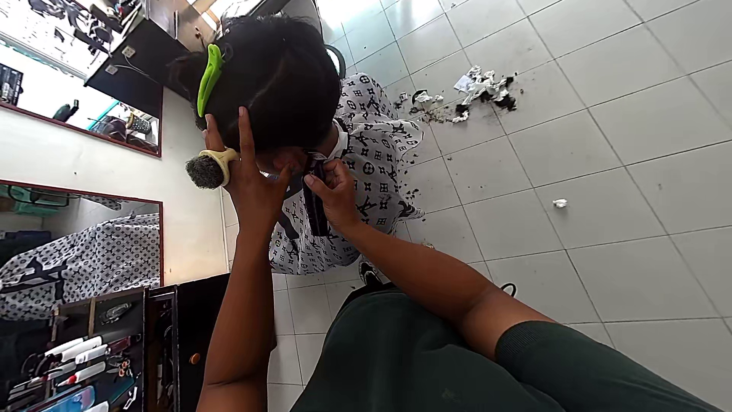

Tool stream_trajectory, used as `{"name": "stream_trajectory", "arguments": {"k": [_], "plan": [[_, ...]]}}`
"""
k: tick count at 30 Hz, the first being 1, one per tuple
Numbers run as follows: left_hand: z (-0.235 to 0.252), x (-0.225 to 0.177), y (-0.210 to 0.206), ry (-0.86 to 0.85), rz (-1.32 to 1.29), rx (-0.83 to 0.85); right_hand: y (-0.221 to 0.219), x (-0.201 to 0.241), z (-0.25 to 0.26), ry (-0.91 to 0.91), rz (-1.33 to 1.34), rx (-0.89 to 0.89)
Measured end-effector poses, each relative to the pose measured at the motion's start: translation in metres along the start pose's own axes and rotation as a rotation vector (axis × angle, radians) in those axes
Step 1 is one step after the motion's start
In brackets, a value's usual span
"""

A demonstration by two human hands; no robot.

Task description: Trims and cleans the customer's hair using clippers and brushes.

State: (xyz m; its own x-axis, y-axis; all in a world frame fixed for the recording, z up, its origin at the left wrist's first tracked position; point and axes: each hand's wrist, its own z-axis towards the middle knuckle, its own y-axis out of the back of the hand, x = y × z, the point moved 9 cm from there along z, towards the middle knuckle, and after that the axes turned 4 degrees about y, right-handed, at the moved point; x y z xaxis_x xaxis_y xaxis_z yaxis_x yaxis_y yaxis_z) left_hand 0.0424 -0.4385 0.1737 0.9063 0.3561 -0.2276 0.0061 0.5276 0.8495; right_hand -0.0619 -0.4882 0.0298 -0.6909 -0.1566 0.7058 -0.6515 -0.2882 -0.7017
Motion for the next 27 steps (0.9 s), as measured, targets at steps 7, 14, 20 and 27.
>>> {"name": "stream_trajectory", "arguments": {"k": [7,14,20,27], "plan": [[-0.0007,0.0003,0.0002,-0.007,-0.015,-0.007,0.0003,-0.0005,0.0004,0.006,-0.005,-0.005],[-0.0018,0.0014,0.0004,-0.008,0.006,-0.005,-0.0019,-0.0026,0.0014,-0.03,0.009,-0.007],[-0.0014,0.0017,-0.0004,-0.006,0.005,0.0,-0.0042,-0.0012,0.0002,-0.019,0.009,0.042],[-0.0004,0.0017,-0.0006,0.01,-0.009,0.023,0.0004,-0.0022,0.0007,-0.003,0.006,0.0]]}}
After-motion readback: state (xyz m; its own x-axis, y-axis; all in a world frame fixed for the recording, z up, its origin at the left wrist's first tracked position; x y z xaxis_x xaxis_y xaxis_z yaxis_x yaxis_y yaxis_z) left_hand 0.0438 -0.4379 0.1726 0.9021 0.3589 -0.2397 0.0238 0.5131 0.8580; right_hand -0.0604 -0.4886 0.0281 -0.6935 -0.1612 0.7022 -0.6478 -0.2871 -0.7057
